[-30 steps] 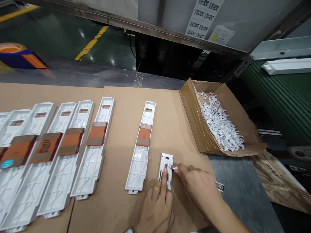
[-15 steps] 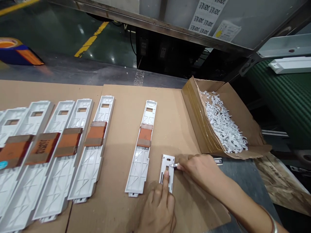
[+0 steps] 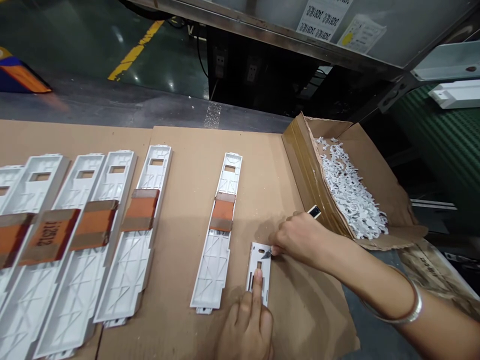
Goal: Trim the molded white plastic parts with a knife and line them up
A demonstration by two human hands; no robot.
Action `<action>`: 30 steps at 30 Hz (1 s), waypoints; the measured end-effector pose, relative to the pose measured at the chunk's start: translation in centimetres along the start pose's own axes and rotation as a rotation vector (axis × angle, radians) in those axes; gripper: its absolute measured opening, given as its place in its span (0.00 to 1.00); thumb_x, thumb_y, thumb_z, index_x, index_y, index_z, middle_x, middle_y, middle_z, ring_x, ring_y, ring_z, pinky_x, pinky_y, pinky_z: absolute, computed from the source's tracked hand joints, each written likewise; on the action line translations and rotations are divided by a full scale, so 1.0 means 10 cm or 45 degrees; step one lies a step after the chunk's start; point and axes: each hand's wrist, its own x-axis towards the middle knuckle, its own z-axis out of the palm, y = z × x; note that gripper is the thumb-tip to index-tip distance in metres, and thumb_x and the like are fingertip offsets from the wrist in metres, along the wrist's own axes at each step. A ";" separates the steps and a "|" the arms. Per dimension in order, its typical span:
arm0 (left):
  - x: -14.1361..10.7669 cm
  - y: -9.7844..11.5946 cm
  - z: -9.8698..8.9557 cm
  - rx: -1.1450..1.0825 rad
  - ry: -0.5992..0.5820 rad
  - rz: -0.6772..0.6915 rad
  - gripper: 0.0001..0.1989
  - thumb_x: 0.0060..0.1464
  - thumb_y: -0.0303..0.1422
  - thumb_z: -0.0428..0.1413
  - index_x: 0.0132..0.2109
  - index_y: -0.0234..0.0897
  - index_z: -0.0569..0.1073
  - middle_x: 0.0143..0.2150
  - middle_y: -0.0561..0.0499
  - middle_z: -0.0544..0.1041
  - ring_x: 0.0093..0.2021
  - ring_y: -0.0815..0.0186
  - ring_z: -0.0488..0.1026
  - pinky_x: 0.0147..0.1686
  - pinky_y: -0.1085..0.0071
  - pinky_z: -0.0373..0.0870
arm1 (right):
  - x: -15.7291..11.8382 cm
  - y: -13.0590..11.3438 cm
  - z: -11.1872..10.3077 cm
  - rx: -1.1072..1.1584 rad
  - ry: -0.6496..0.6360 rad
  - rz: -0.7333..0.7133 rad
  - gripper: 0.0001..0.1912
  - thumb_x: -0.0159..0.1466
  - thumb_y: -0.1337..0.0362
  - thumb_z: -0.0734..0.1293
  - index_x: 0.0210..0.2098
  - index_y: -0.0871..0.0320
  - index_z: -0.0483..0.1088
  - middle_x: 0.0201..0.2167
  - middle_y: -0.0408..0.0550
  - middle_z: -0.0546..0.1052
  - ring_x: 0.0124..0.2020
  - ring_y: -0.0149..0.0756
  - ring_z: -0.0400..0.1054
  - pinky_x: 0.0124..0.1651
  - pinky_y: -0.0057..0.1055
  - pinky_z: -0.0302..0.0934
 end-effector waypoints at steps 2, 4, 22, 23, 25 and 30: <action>0.01 0.01 -0.01 0.017 -0.024 -0.018 0.04 0.43 0.23 0.51 0.25 0.36 0.65 0.53 0.35 0.70 0.38 0.59 0.72 0.30 0.69 0.65 | 0.04 0.01 -0.04 -0.050 0.011 -0.053 0.13 0.61 0.57 0.66 0.28 0.58 0.76 0.28 0.53 0.78 0.29 0.41 0.72 0.29 0.31 0.54; 0.02 0.01 -0.02 0.039 -0.030 -0.054 0.05 0.43 0.21 0.50 0.25 0.36 0.66 0.53 0.37 0.71 0.38 0.60 0.72 0.30 0.69 0.65 | 0.08 0.02 -0.09 -0.100 0.041 -0.120 0.10 0.60 0.60 0.67 0.26 0.59 0.75 0.27 0.51 0.78 0.28 0.39 0.71 0.32 0.32 0.53; -0.02 -0.03 0.01 0.018 -0.016 0.041 0.03 0.41 0.24 0.51 0.26 0.36 0.66 0.54 0.33 0.69 0.35 0.59 0.71 0.27 0.68 0.65 | -0.23 0.06 -0.10 -0.107 0.430 -0.077 0.08 0.55 0.72 0.67 0.20 0.57 0.69 0.20 0.46 0.71 0.25 0.35 0.63 0.31 0.33 0.43; -0.02 -0.02 0.01 0.009 -0.032 0.024 0.03 0.41 0.24 0.51 0.26 0.36 0.66 0.54 0.33 0.69 0.36 0.59 0.71 0.27 0.68 0.64 | -0.29 0.09 -0.03 -0.081 0.462 -0.008 0.07 0.57 0.69 0.67 0.22 0.57 0.70 0.20 0.46 0.71 0.25 0.36 0.63 0.31 0.33 0.43; -0.03 -0.01 0.00 0.000 -0.084 -0.015 0.03 0.42 0.24 0.51 0.28 0.36 0.66 0.56 0.36 0.68 0.37 0.58 0.70 0.28 0.67 0.65 | -0.38 0.10 0.17 0.005 0.523 0.159 0.07 0.61 0.63 0.65 0.26 0.56 0.70 0.21 0.46 0.71 0.25 0.37 0.64 0.29 0.32 0.43; -0.03 -0.02 -0.06 -0.066 -0.183 -0.068 0.03 0.44 0.24 0.51 0.29 0.35 0.67 0.60 0.39 0.63 0.40 0.58 0.69 0.35 0.66 0.67 | -0.45 -0.14 0.83 0.354 0.608 0.565 0.10 0.67 0.60 0.58 0.34 0.55 0.69 0.26 0.46 0.71 0.29 0.38 0.67 0.27 0.30 0.48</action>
